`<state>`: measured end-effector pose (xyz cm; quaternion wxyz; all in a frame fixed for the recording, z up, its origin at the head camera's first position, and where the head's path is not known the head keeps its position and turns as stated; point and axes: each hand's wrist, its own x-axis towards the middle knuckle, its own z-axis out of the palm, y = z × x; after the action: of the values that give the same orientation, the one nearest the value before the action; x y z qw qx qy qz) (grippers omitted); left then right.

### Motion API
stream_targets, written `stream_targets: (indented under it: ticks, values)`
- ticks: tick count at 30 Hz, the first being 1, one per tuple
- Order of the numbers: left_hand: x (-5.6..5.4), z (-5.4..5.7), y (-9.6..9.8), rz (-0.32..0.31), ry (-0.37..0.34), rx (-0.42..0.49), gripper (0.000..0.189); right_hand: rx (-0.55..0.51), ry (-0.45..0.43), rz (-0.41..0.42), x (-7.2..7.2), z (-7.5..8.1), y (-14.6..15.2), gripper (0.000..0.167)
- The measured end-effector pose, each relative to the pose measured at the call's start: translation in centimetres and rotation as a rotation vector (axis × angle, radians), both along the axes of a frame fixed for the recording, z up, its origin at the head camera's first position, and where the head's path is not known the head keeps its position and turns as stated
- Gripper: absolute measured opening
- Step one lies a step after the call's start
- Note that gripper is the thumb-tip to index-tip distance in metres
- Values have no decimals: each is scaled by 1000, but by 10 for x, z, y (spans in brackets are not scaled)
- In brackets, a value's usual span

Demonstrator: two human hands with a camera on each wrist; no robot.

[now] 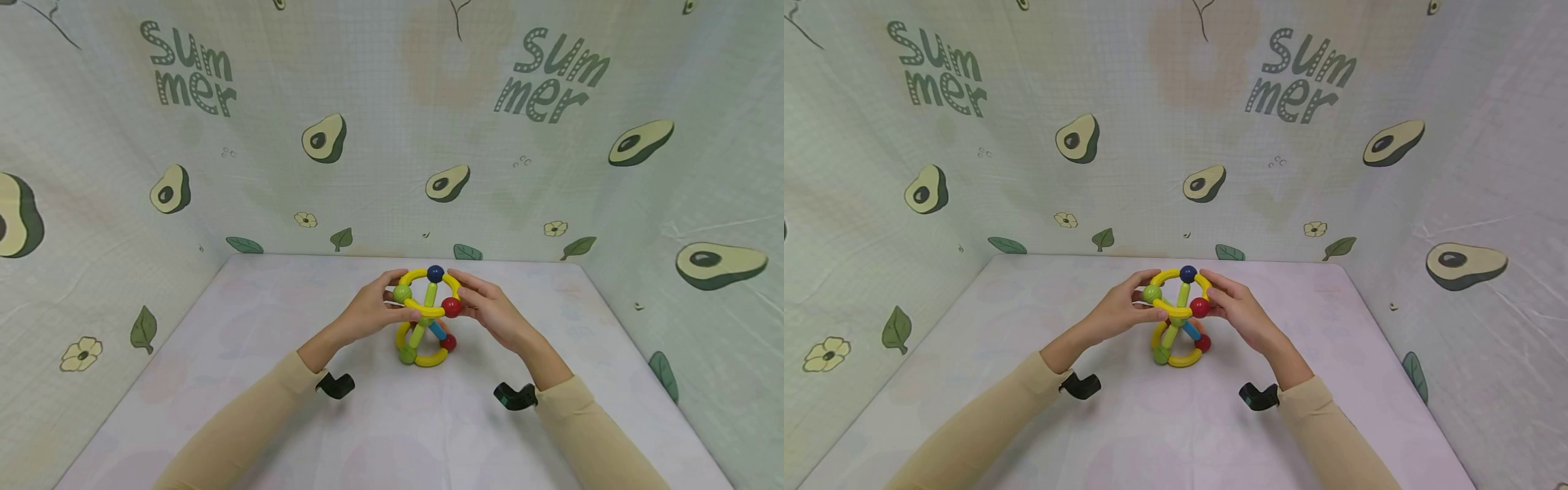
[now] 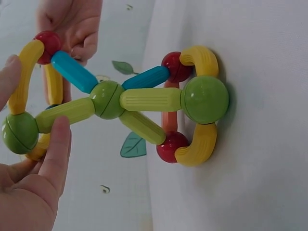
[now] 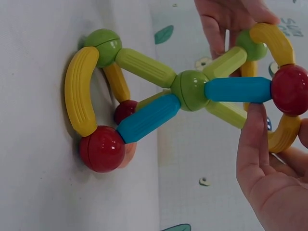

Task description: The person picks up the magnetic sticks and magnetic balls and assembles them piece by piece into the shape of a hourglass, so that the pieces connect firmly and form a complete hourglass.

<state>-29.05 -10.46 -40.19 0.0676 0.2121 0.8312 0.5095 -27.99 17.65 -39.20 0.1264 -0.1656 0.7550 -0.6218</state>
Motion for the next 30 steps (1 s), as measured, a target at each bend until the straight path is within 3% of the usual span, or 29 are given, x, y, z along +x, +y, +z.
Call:
stream_targets:
  ticks: [19,30]
  values:
    - [1,2,0,29,-6,-11,93,-9,1,25,-3,-1,3,57]
    - [1,4,-3,11,-3,-50,93,33,22,19,-2,1,5,57]
